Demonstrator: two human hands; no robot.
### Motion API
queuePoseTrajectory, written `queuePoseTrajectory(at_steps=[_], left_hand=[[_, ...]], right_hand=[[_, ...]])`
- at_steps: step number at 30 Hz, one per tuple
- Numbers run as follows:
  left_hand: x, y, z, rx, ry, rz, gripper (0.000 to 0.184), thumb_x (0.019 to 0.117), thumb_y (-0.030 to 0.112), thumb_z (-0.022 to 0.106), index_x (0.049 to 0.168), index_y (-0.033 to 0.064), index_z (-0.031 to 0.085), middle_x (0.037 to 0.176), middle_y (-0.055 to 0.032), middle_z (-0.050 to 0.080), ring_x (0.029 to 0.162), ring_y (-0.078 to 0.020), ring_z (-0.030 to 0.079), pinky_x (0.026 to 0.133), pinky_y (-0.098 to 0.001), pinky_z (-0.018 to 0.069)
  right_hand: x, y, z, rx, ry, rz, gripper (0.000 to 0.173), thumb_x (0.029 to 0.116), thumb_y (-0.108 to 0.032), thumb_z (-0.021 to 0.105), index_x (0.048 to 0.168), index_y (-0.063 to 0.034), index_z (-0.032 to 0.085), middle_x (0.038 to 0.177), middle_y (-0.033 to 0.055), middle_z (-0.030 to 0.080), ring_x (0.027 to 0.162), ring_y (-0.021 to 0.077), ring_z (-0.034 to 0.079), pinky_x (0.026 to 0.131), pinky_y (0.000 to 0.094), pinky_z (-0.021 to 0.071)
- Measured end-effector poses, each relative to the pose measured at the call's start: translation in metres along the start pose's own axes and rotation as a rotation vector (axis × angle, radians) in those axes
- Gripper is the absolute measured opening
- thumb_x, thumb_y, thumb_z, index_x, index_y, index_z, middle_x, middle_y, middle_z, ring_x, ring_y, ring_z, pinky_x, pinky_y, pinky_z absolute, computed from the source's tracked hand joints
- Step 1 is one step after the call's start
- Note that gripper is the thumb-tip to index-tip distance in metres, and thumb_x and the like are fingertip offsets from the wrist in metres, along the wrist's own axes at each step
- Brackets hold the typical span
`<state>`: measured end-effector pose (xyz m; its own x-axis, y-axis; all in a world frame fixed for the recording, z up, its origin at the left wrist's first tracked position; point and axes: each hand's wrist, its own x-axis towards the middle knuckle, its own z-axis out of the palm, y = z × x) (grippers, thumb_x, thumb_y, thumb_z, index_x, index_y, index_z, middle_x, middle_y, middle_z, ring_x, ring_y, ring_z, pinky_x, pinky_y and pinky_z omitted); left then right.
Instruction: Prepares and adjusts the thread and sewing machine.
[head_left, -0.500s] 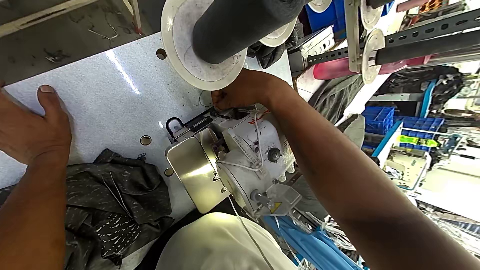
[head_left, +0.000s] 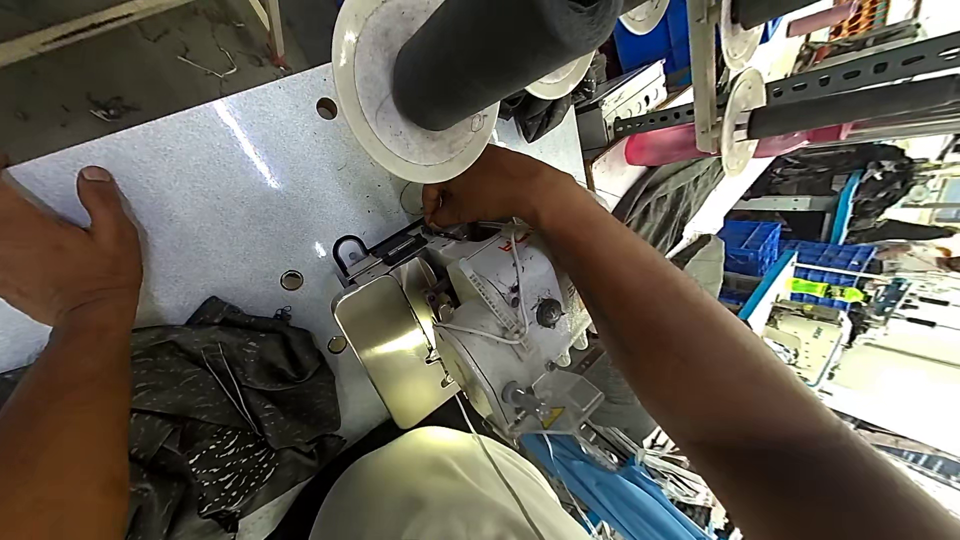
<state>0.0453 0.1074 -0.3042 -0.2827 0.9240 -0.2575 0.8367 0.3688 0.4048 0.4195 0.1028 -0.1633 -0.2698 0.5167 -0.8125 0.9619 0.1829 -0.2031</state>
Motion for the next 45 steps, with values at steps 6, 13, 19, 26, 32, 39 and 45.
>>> queuePoseTrajectory(at_steps=[6, 13, 19, 26, 32, 39, 45], left_hand=[[0.001, -0.002, 0.002, 0.001, 0.005, 0.001, 0.082, 0.0993, 0.069, 0.036, 0.157, 0.0116, 0.035, 0.153, -0.0242, 0.046, 0.141, -0.042, 0.046, 0.113, -0.0648, 0.0331], [0.002, -0.002, 0.002, -0.007, -0.007, -0.01, 0.083, 0.0987, 0.071, 0.035, 0.157, 0.0116, 0.035, 0.152, -0.0248, 0.046, 0.14, -0.0421, 0.046, 0.112, -0.0652, 0.0332], [0.001, -0.001, 0.001, -0.015, -0.009, -0.007, 0.082, 0.0992, 0.07, 0.035, 0.158, 0.0119, 0.034, 0.153, -0.0244, 0.045, 0.141, -0.0421, 0.045, 0.113, -0.0644, 0.0331], [0.003, -0.003, 0.001, -0.009, -0.021, -0.004, 0.083, 0.0987, 0.071, 0.034, 0.158, 0.0123, 0.033, 0.154, -0.0243, 0.045, 0.141, -0.0432, 0.045, 0.112, -0.0658, 0.033], [0.003, -0.004, 0.003, 0.001, -0.015, -0.02, 0.083, 0.0987, 0.071, 0.034, 0.158, 0.0131, 0.034, 0.153, -0.0238, 0.046, 0.14, -0.0427, 0.046, 0.112, -0.0661, 0.0336], [0.003, -0.003, 0.004, -0.001, -0.027, -0.042, 0.082, 0.0989, 0.071, 0.034, 0.158, 0.0139, 0.034, 0.154, -0.0239, 0.045, 0.141, -0.0416, 0.045, 0.112, -0.0658, 0.0336], [0.004, -0.005, 0.004, -0.007, -0.017, -0.023, 0.083, 0.0982, 0.072, 0.034, 0.158, 0.0135, 0.034, 0.153, -0.0241, 0.045, 0.141, -0.0423, 0.046, 0.112, -0.0657, 0.0338]], right_hand=[[-0.001, -0.004, 0.001, -0.002, 0.018, 0.018, 0.016, 0.089, -0.032, 0.075, 0.086, -0.0172, 0.073, 0.083, 0.005, 0.068, 0.084, 0.0267, 0.065, 0.073, 0.0547, 0.0483], [0.001, 0.0, 0.002, -0.002, 0.005, -0.029, 0.015, 0.0888, -0.033, 0.074, 0.088, -0.0181, 0.074, 0.083, 0.0028, 0.069, 0.083, 0.0238, 0.066, 0.074, 0.0533, 0.0493], [0.002, 0.003, -0.002, 0.011, -0.047, -0.041, 0.013, 0.0894, -0.031, 0.074, 0.09, -0.0183, 0.076, 0.082, 0.0002, 0.07, 0.081, 0.0189, 0.065, 0.074, 0.0485, 0.0498], [0.001, 0.008, 0.005, -0.01, 0.036, -0.043, 0.014, 0.0887, -0.029, 0.074, 0.084, -0.016, 0.072, 0.08, 0.0038, 0.068, 0.082, 0.0246, 0.065, 0.074, 0.0527, 0.0496], [0.001, 0.005, 0.005, -0.018, 0.053, -0.065, 0.014, 0.0897, -0.031, 0.073, 0.085, -0.0178, 0.073, 0.081, 0.0027, 0.068, 0.082, 0.0238, 0.065, 0.073, 0.0525, 0.0487], [0.003, -0.002, 0.005, -0.018, 0.017, -0.04, 0.015, 0.0909, -0.035, 0.074, 0.089, -0.0194, 0.075, 0.085, 0.0025, 0.071, 0.086, 0.0245, 0.066, 0.076, 0.0545, 0.0489], [0.004, 0.005, 0.006, 0.016, 0.019, -0.106, 0.013, 0.0906, -0.032, 0.074, 0.092, -0.0198, 0.075, 0.084, 0.0005, 0.07, 0.084, 0.0216, 0.066, 0.079, 0.0523, 0.0497]])
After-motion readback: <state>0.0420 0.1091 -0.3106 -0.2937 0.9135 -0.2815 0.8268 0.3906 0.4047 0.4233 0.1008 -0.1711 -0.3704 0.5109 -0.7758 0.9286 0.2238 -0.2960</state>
